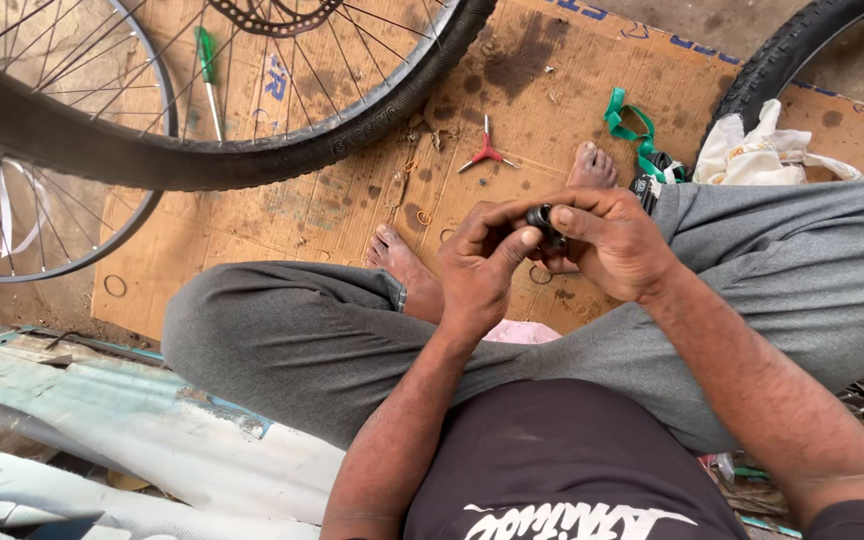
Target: The person holds and aligns small mechanical components from a bicycle hub, inserting a spring and a spacer onto a shaft, and then fits the assembly back into the bicycle wheel hub by hand.
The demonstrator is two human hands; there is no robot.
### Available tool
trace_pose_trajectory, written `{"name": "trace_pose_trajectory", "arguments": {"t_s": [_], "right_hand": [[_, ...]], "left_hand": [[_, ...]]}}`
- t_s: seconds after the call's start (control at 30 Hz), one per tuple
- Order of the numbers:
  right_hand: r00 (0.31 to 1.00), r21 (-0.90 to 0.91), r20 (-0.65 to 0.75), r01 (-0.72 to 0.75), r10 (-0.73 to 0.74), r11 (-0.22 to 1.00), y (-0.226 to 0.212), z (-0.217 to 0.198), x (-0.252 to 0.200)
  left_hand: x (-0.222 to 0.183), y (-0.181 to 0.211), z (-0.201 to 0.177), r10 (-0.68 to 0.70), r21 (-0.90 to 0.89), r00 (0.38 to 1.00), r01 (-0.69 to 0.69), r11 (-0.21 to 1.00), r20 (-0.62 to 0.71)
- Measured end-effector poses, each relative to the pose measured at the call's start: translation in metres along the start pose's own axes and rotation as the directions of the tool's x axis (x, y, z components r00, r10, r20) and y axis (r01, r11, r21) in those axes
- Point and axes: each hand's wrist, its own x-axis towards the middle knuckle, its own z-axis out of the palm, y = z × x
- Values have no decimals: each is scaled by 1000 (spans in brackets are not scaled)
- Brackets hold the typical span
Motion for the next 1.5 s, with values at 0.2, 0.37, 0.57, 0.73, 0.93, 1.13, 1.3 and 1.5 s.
{"name": "trace_pose_trajectory", "arguments": {"t_s": [0.2,0.37,0.57,0.73,0.93,1.13,1.3,1.5], "right_hand": [[998,48,68,12,-15,999,1,-4,-4],[999,57,-33,29,-27,998,3,0,-4],[941,-283,-79,296,-330,912,18,4,-3],[933,-435,-116,261,-341,862,11,15,-11],[950,-399,-46,265,-308,878,0,25,-14],[925,-442,-79,301,-371,845,-2,23,-20],[799,-749,146,474,-583,463,-3,20,-19],[748,-852,383,513,-542,107,-23,26,-22]], "left_hand": [[-4,13,2,85,211,989,-110,971,122],[-6,9,5,238,463,966,-257,848,100],[-1,3,4,276,448,952,-306,840,132],[1,4,4,355,532,928,-357,768,111],[-1,6,1,321,539,943,-319,779,93],[-1,5,2,290,533,947,-319,783,141],[-1,6,3,326,531,934,-353,770,148],[-4,8,2,189,476,976,-220,852,112]]}}
